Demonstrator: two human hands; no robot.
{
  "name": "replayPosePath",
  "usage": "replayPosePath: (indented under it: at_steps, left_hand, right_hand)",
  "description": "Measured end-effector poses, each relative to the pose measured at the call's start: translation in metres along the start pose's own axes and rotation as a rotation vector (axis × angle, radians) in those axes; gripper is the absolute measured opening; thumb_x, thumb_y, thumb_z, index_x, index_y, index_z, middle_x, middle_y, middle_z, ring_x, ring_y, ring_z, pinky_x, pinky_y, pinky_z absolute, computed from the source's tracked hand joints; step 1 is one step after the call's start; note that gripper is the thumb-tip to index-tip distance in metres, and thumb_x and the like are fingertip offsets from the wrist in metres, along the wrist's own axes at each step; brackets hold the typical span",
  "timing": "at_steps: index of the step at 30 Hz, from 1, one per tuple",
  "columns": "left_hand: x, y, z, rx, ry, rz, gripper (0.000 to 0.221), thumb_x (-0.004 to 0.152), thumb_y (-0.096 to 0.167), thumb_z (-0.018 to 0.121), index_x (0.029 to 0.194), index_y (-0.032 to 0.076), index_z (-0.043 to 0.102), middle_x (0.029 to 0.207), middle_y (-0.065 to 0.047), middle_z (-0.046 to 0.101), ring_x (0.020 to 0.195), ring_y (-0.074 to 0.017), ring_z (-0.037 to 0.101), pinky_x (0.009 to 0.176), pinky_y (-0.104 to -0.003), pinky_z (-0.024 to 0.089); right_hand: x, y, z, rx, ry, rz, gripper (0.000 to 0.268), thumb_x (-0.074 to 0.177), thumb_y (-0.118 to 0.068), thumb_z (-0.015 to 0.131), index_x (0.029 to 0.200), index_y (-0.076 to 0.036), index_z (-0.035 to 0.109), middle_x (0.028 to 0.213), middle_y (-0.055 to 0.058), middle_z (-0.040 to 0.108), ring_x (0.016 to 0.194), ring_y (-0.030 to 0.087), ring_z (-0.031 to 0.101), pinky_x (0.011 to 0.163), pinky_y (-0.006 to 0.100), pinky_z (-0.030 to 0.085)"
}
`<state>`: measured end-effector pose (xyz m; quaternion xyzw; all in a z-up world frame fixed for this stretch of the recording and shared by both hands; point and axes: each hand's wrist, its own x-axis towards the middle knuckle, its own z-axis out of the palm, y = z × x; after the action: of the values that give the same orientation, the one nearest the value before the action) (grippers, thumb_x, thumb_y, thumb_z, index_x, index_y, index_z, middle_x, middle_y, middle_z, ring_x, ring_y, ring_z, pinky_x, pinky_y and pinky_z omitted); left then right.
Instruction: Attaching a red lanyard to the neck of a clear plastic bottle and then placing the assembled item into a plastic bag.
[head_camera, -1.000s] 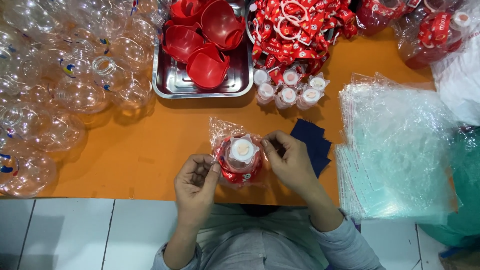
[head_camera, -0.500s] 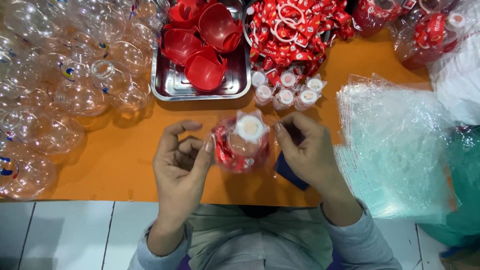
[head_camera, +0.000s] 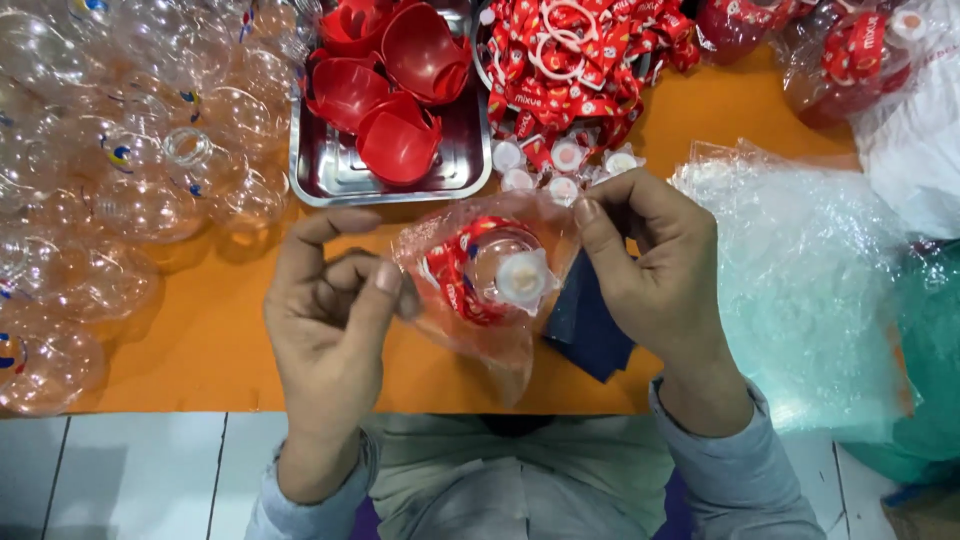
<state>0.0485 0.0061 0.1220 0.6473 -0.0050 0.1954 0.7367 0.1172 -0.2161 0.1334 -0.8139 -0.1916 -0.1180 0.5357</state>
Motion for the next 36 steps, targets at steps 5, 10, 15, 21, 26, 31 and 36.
replayPosePath:
  at_steps: [5,10,15,21,26,31,36]
  left_hand:
    - [-0.024,0.016,0.006,-0.074,-0.002,-0.085,0.027,0.099,0.007,0.060,0.123,-0.001,0.050,0.066,-0.010,0.065,0.062,-0.0162,0.066,0.069,-0.028,0.059]
    - [-0.028,0.014,0.007,-0.038,0.071,-0.056,0.027,0.098,0.009,0.061,0.122,-0.001,0.052,0.065,-0.008,0.067,0.060,-0.0184,0.067,0.068,-0.031,0.060]
    - [-0.028,-0.016,0.006,0.030,0.078,-0.105,0.026,0.098,0.007,0.062,0.122,0.002,0.056,0.077,-0.007,0.072,0.070,-0.0110,0.070,0.072,-0.022,0.057]
    - [-0.034,-0.030,0.003,0.064,0.071,-0.108,0.027,0.099,0.011,0.062,0.124,0.003,0.057,0.073,-0.001,0.066,0.068,-0.0059,0.060,0.066,-0.019,0.048]
    - [-0.035,-0.032,0.005,0.075,0.071,-0.086,0.027,0.099,0.009,0.062,0.123,0.001,0.056,0.079,-0.003,0.068,0.073,-0.0074,0.063,0.071,-0.019,0.052]
    - [-0.042,-0.037,0.001,0.099,0.092,-0.056,0.026,0.098,0.010,0.065,0.121,0.001,0.057,0.093,-0.005,0.071,0.079,-0.0098,0.067,0.078,-0.021,0.055]
    - [-0.042,-0.071,-0.019,0.259,0.226,0.271,0.040,0.102,0.024,0.049,0.129,-0.004,0.054,0.110,-0.013,0.058,0.101,-0.0218,0.060,0.094,-0.034,0.052]
  right_hand:
    - [0.009,-0.021,-0.003,0.033,-0.016,-0.003,0.010,0.104,-0.007,0.062,0.096,-0.001,0.064,0.079,0.002,0.060,0.072,0.009,0.053,0.066,0.022,0.045]
    - [0.030,-0.020,0.009,-0.012,-0.091,-0.108,0.015,0.105,-0.006,0.061,0.091,-0.002,0.061,0.072,0.002,0.051,0.065,0.011,0.044,0.058,0.025,0.037]
    - [0.027,0.017,0.031,-0.031,-0.192,0.048,0.017,0.101,-0.014,0.066,0.085,-0.007,0.064,0.067,0.000,0.057,0.058,0.005,0.047,0.053,0.025,0.037]
    - [0.007,0.007,0.030,-0.224,-0.079,-0.439,0.008,0.097,-0.002,0.068,0.102,0.001,0.062,0.103,0.015,0.067,0.099,0.031,0.063,0.090,0.041,0.050]
    - [0.005,-0.002,0.033,-0.280,-0.380,-0.490,0.019,0.096,-0.013,0.071,0.110,0.000,0.065,0.108,0.015,0.063,0.096,0.032,0.060,0.086,0.041,0.048]
    - [0.004,0.022,0.053,-0.528,-0.567,-0.479,0.049,0.086,-0.027,0.075,0.127,-0.007,0.057,0.116,0.015,0.062,0.096,0.033,0.057,0.082,0.045,0.045]
    - [0.006,0.030,0.064,-0.595,-0.648,-0.393,0.052,0.088,-0.034,0.074,0.131,-0.013,0.057,0.113,0.012,0.067,0.100,0.032,0.062,0.080,0.045,0.041]
